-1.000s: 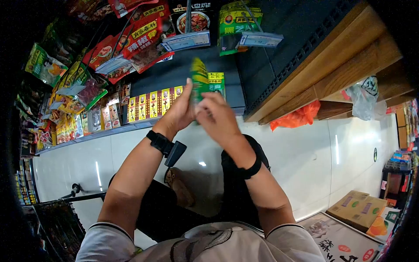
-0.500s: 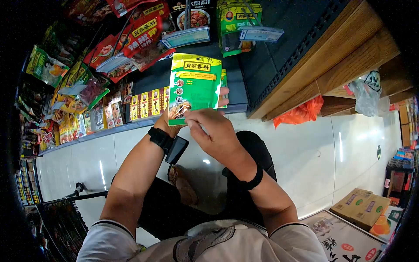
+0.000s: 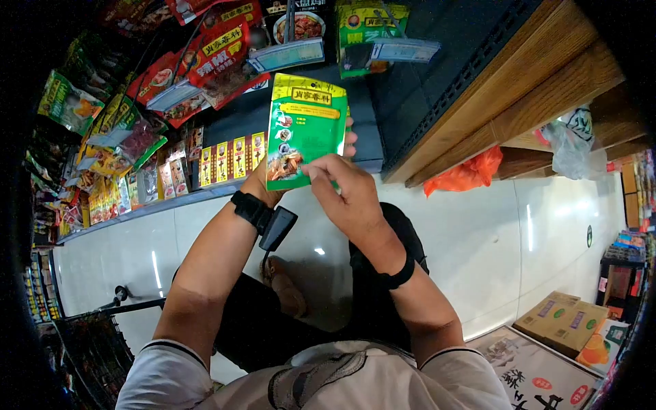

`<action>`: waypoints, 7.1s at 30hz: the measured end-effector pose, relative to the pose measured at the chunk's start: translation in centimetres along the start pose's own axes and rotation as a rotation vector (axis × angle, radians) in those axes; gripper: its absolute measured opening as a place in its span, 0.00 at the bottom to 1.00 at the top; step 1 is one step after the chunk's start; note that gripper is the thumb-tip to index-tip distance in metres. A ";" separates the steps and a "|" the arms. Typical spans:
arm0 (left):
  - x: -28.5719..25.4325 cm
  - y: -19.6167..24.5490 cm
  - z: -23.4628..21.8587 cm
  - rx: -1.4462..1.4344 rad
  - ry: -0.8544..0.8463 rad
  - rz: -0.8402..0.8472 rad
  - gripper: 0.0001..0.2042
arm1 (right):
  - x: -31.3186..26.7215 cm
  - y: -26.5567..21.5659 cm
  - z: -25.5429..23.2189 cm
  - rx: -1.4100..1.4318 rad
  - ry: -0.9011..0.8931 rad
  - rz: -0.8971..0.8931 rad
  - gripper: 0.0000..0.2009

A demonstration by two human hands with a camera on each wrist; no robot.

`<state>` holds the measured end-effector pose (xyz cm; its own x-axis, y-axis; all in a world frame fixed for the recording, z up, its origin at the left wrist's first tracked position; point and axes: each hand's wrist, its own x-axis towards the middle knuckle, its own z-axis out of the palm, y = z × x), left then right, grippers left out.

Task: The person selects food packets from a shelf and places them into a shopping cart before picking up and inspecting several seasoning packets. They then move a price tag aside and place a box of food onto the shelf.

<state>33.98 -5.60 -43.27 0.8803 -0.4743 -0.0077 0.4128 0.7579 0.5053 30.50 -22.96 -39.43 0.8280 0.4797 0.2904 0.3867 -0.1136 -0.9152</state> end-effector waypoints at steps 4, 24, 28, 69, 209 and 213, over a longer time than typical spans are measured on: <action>1.2 -0.4 1.5 0.360 0.599 -0.002 0.32 | 0.7 0.8 0.2 0.129 0.035 0.056 0.14; 4.0 2.0 2.8 0.682 0.441 0.420 0.16 | 6.4 5.5 -6.7 0.121 0.403 0.117 0.23; 5.0 2.1 3.5 0.844 0.465 0.468 0.15 | 6.8 2.5 -7.5 0.227 0.485 0.029 0.25; 9.0 1.5 4.3 1.081 0.382 0.693 0.13 | 8.1 2.0 -9.9 1.125 0.375 0.094 0.09; 10.2 1.6 4.4 1.062 0.383 0.557 0.16 | 8.2 1.0 -10.8 1.182 0.198 0.079 0.02; 10.3 1.8 4.1 1.115 0.426 0.586 0.19 | 8.3 1.6 -10.8 1.157 0.161 0.070 0.05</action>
<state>42.85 -11.02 -38.87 0.9493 0.1260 0.2880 -0.2816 -0.0667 0.9572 42.35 -28.53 -35.45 0.9068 0.3789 0.1850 -0.1936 0.7639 -0.6156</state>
